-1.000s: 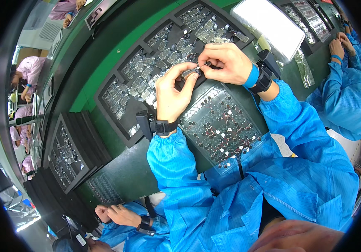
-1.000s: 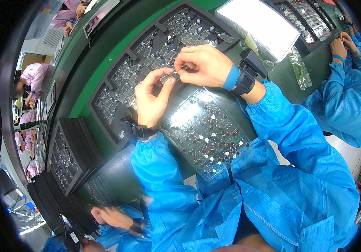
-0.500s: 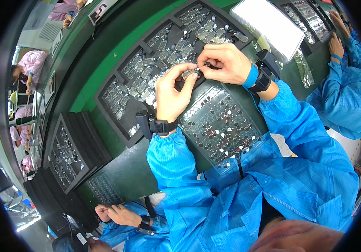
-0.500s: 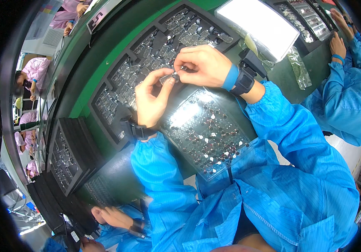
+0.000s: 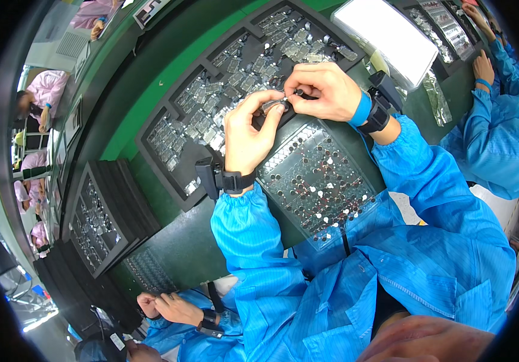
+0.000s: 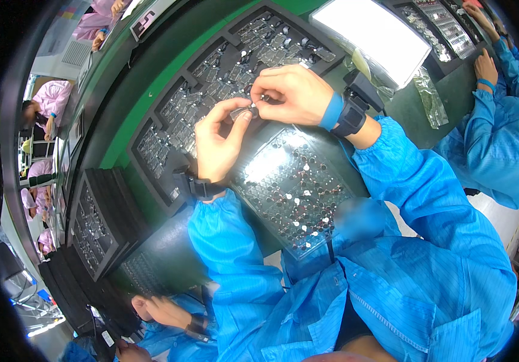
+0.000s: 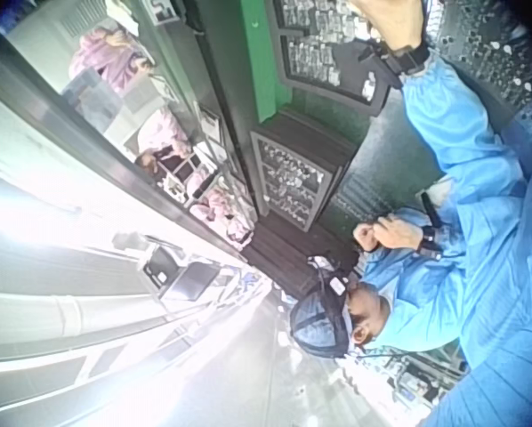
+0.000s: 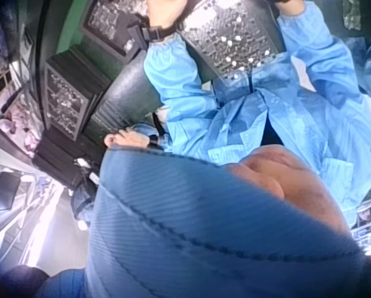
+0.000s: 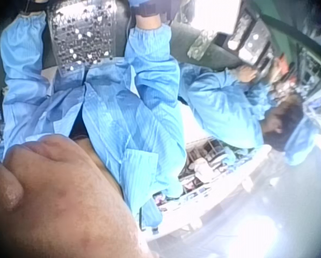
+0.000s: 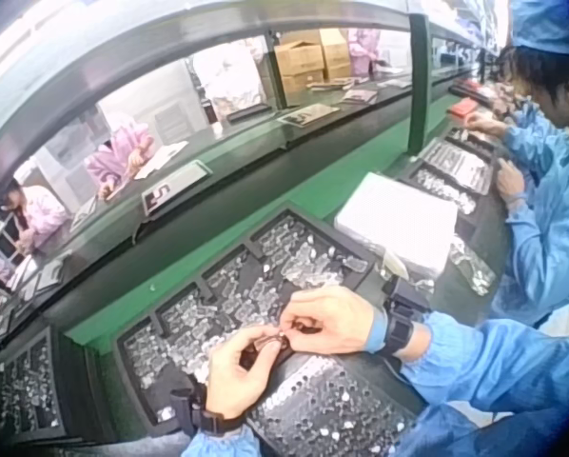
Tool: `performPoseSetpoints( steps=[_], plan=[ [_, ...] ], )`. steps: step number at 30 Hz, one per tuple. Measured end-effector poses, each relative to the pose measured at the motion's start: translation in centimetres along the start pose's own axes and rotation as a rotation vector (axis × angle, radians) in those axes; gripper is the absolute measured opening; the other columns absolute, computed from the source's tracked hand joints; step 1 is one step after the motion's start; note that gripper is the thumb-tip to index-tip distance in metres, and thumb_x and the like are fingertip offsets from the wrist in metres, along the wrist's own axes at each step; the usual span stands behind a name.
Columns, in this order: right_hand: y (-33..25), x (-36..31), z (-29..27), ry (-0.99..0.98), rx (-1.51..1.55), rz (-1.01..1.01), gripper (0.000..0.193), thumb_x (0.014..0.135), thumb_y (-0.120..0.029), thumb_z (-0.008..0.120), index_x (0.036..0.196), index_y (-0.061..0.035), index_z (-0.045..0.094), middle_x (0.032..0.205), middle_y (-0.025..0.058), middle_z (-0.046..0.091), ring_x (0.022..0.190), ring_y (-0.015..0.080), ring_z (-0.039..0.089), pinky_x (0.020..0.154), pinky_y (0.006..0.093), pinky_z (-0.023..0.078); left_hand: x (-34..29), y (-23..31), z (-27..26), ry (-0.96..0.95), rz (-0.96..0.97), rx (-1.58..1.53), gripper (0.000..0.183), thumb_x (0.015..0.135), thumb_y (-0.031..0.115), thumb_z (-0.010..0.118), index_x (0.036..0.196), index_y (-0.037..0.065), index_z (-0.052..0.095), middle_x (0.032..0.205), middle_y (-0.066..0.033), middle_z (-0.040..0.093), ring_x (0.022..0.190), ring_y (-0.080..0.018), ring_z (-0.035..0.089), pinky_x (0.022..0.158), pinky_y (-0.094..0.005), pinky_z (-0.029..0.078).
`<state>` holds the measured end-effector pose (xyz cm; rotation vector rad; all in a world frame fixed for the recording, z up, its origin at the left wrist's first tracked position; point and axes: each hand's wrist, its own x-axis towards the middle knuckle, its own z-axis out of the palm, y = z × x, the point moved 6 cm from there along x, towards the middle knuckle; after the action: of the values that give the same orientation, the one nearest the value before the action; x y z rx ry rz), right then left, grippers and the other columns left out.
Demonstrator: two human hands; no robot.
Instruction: Manually assembling small electronic components on a printed circuit board at a factory workstation.
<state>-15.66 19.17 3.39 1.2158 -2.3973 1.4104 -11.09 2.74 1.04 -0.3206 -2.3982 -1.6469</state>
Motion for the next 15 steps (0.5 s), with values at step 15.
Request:
performPoseSetpoints(
  steps=[15],
  plan=[
    [0.15, -0.07, 0.15, -0.002, -0.005, 0.001, 0.011, 0.080, -0.006, 0.071, 0.089, -0.0011, 0.066, 0.075, 0.0056, 0.060, 0.058, 0.0162, 0.052, 0.053, 0.0306, 0.042, -0.05, -0.07, -0.05, 0.002, 0.001, 0.005, 0.021, 0.085, 0.005, 0.075, 0.106, 0.005, 0.074, 0.089, -0.0054, 0.074, 0.063, -0.0083, 0.055, 0.059, -0.0258, 0.045]
  ],
)
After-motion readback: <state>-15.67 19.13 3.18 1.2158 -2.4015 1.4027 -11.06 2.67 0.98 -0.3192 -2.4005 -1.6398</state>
